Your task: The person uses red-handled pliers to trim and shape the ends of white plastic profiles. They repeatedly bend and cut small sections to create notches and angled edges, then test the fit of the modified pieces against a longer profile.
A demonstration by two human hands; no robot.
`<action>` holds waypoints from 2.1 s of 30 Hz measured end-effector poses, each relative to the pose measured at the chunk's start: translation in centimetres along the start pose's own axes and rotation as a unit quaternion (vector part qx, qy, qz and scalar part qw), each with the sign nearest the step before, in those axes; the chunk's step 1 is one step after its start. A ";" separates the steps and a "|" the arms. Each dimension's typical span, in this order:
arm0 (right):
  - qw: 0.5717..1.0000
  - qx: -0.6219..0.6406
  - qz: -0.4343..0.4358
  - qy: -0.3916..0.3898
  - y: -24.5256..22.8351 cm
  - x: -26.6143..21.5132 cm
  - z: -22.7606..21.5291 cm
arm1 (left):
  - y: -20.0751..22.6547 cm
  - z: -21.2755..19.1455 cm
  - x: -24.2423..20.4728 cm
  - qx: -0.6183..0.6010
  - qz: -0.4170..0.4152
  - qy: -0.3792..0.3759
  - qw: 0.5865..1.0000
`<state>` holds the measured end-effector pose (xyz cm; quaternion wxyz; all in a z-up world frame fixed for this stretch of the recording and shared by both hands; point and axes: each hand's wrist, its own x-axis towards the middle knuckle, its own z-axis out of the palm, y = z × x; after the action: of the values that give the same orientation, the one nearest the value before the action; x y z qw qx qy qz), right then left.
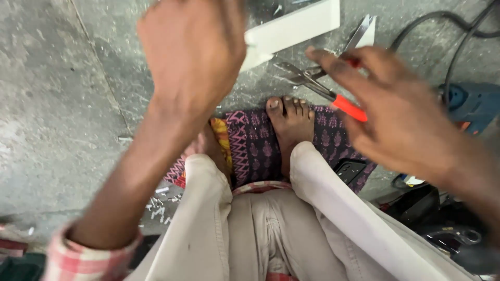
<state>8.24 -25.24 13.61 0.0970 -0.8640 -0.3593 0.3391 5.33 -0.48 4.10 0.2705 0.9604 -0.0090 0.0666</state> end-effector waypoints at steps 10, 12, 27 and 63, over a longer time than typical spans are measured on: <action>0.955 0.198 0.072 0.208 -3.8 -0.7 6.4 | 3.6 -0.2 -3.5 -0.232 -0.158 0.068 0.957; 0.961 0.138 0.080 0.227 -3.8 -0.6 6.3 | 4.0 -0.6 -3.2 -0.199 -0.156 0.071 0.965; 0.959 0.032 0.056 0.275 -3.2 0.0 5.8 | 3.2 -0.3 -2.9 -0.108 -0.039 0.138 0.984; 0.942 -0.035 -0.095 0.320 0.3 3.4 4.3 | 1.1 -0.4 -2.6 -0.051 0.027 0.219 0.974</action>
<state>7.36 -23.46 8.53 0.2084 -0.8915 -0.4017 0.0215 2.61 -1.24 4.68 0.3128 0.9067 0.0210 0.2821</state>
